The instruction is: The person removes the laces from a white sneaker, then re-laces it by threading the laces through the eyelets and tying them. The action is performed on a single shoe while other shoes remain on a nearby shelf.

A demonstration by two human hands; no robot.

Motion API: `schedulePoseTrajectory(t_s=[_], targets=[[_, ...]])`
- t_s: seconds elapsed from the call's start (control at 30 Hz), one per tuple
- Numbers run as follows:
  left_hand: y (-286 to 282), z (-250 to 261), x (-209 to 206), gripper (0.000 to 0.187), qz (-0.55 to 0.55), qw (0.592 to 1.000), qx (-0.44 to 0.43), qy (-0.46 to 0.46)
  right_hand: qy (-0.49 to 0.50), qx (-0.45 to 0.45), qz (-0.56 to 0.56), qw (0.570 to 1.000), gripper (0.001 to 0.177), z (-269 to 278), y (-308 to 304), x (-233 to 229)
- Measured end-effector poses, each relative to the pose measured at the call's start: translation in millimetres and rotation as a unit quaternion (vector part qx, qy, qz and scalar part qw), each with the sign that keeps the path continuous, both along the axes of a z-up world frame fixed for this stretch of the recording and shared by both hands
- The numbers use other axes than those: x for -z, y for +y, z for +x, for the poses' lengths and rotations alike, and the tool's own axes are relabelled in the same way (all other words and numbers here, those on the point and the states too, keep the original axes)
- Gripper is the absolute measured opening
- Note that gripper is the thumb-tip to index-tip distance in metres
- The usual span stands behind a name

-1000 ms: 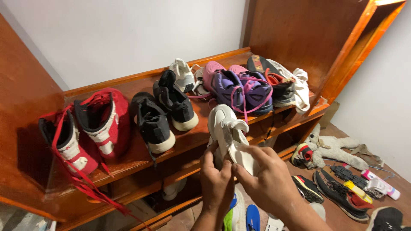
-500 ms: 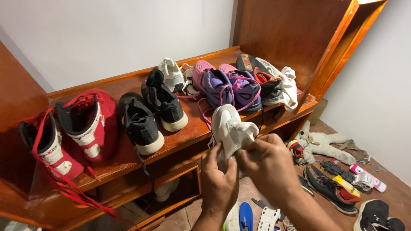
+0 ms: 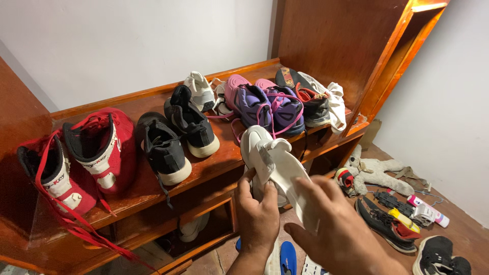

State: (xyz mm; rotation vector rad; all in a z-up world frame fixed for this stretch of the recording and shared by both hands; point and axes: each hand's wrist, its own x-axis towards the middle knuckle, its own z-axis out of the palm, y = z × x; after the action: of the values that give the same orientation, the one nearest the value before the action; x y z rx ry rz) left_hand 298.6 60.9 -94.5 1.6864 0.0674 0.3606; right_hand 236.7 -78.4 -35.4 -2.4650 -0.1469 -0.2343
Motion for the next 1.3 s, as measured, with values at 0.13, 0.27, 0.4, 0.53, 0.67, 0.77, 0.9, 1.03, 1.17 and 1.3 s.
schedulePoseTrajectory(t_s=[0.13, 0.27, 0.4, 0.53, 0.67, 0.77, 0.9, 1.03, 1.17, 1.3], targets=[[-3.9, -6.3, -0.2, 0.053, -0.038, 0.999, 0.030, -0.012, -0.042, 0.070, 0.085, 0.993, 0.052, -5.6, 8.7, 1.7], [-1.2, -9.6, -3.6, 0.055, -0.018, 0.998, 0.031, -0.056, -0.075, 0.033, 0.088, 0.993, 0.069, -6.6, 10.6, -1.7], [2.5, -9.7, -5.2, 0.052, 0.024, 0.999, 0.014, -0.016, -0.077, -0.007, 0.019, 0.997, 0.074, -2.5, 6.8, -4.2], [1.4, -6.4, -3.2, 0.052, 0.011, 0.999, 0.023, 0.039, -0.063, 0.014, 0.035, 0.997, 0.059, 10.1, 6.3, 4.3], [3.1, -3.0, 1.7, 0.052, 0.019, 1.000, 0.003, -0.012, -0.095, -0.051, -0.002, 0.994, 0.081, 17.1, 4.6, 13.0], [3.8, 0.4, 2.9, 0.053, 0.019, 0.999, 0.001, 0.030, -0.074, -0.015, -0.130, 0.989, 0.071, 22.7, 8.7, 10.0], [4.8, 3.2, 6.7, 0.050, 0.003, 0.999, 0.023, 0.029, 0.015, 0.054, 0.007, 0.998, 0.050, 30.5, 13.1, -5.9], [5.9, 3.9, 10.4, 0.050, 0.027, 0.999, 0.019, 0.002, 0.119, 0.082, 0.082, 0.986, 0.044, 32.7, 11.2, -26.1], [5.7, 1.5, 10.8, 0.049, 0.048, 0.999, 0.010, 0.011, 0.222, 0.079, 0.132, 0.963, 0.040, 32.0, 14.9, -37.6], [4.2, -0.5, 8.1, 0.048, 0.039, 0.999, 0.026, 0.021, 0.247, 0.084, 0.156, 0.953, 0.038, 35.9, 12.5, -43.2]])
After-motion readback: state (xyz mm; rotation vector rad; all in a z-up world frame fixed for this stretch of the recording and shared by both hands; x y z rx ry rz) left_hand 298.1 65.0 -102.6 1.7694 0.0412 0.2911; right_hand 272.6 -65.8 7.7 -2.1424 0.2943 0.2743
